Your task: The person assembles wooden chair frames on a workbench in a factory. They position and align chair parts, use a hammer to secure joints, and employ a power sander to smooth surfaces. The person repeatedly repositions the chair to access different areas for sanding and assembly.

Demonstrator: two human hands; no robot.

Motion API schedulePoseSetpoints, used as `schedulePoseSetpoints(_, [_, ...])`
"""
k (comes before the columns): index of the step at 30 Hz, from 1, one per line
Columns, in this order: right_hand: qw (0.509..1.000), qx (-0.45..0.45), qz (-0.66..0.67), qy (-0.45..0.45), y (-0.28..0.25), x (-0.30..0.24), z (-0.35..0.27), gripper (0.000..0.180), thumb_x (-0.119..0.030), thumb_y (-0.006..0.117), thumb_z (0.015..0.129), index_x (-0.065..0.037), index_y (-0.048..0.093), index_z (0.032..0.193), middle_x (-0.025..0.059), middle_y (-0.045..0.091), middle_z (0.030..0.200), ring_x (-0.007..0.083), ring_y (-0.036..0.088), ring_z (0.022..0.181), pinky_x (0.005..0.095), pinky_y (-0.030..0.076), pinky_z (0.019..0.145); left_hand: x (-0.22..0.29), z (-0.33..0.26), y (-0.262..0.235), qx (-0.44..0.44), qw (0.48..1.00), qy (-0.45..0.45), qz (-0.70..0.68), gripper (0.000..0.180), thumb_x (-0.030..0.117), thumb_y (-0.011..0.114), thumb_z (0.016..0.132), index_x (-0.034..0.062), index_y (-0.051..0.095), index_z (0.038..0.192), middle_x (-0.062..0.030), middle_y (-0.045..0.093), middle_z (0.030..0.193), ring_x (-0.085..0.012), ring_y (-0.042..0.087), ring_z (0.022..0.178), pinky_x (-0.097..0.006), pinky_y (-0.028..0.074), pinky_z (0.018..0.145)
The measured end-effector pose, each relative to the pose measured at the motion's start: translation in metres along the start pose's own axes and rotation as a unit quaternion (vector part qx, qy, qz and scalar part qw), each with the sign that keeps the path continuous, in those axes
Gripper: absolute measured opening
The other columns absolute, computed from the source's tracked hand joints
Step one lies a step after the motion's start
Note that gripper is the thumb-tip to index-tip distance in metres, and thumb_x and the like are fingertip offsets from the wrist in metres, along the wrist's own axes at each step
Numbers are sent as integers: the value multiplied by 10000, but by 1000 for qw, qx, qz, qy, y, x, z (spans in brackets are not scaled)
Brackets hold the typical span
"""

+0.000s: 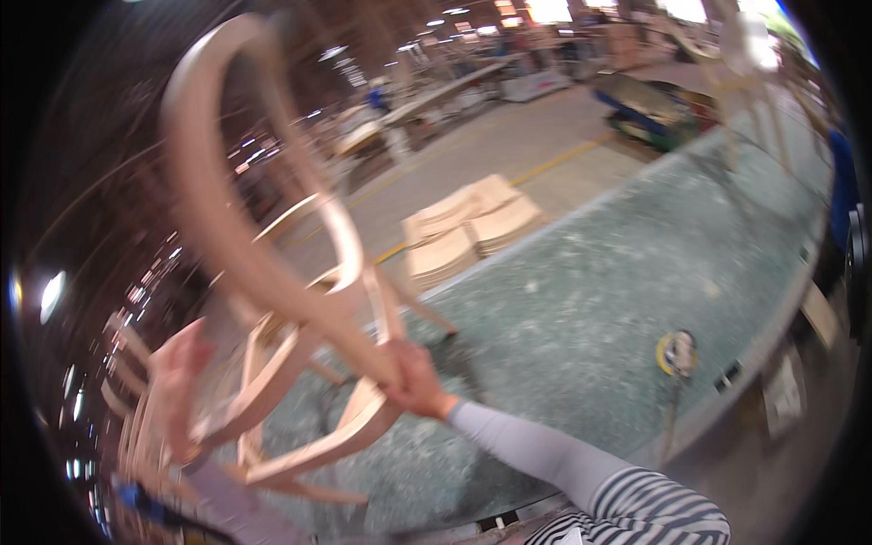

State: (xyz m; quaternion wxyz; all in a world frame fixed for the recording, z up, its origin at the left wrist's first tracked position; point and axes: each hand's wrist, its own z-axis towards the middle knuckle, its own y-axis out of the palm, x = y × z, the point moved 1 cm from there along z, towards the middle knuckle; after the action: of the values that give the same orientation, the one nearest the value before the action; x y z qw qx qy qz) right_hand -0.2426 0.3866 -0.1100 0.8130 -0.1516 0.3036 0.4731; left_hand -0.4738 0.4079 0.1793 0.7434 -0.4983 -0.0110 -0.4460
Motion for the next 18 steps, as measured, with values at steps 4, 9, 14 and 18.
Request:
schedulePoseSetpoints(4, [998, 12, 40, 49, -23, 18, -22, 525, -238, 670, 809, -16, 472, 1242, 253, 379, 1363, 391, 347, 1296, 450, 288, 1068, 71, -25, 64, -19, 994, 95, 46, 450, 292, 579, 874, -36, 587, 1183, -117, 669, 900, -164, 627, 832, -304, 498, 761])
schedulePoseSetpoints(9, [948, 2, -211, 240, -113, 62, -140, 578, -262, 703, 735, -75, 503, 1243, 236, 365, 1391, 396, 331, 1300, 493, 269, 1065, 94, -40, 93, -7, 951, 60, 305, 430, 387, 650, 772, 30, 660, 1012, -155, 652, 785, -255, 669, 778, -330, 511, 689])
schedulePoseSetpoints(14, [773, 72, -529, 343, -276, 73, -211, 473, -189, 671, 752, -57, 542, 1188, 257, 355, 1387, 420, 282, 1313, 528, 228, 1060, 99, -32, 135, 104, 932, -24, 346, 370, 448, 637, 775, 93, 686, 869, -123, 662, 711, -324, 660, 711, -383, 517, 626])
schedulePoseSetpoints(18, [569, 117, -716, 388, -379, 48, -243, 671, -211, 708, 746, -121, 402, 1336, 176, 250, 1479, 359, 218, 1369, 564, 248, 1038, 94, -30, 144, 163, 932, 36, 321, 308, 414, 630, 795, 112, 690, 812, -101, 648, 646, -299, 652, 620, -390, 509, 567])
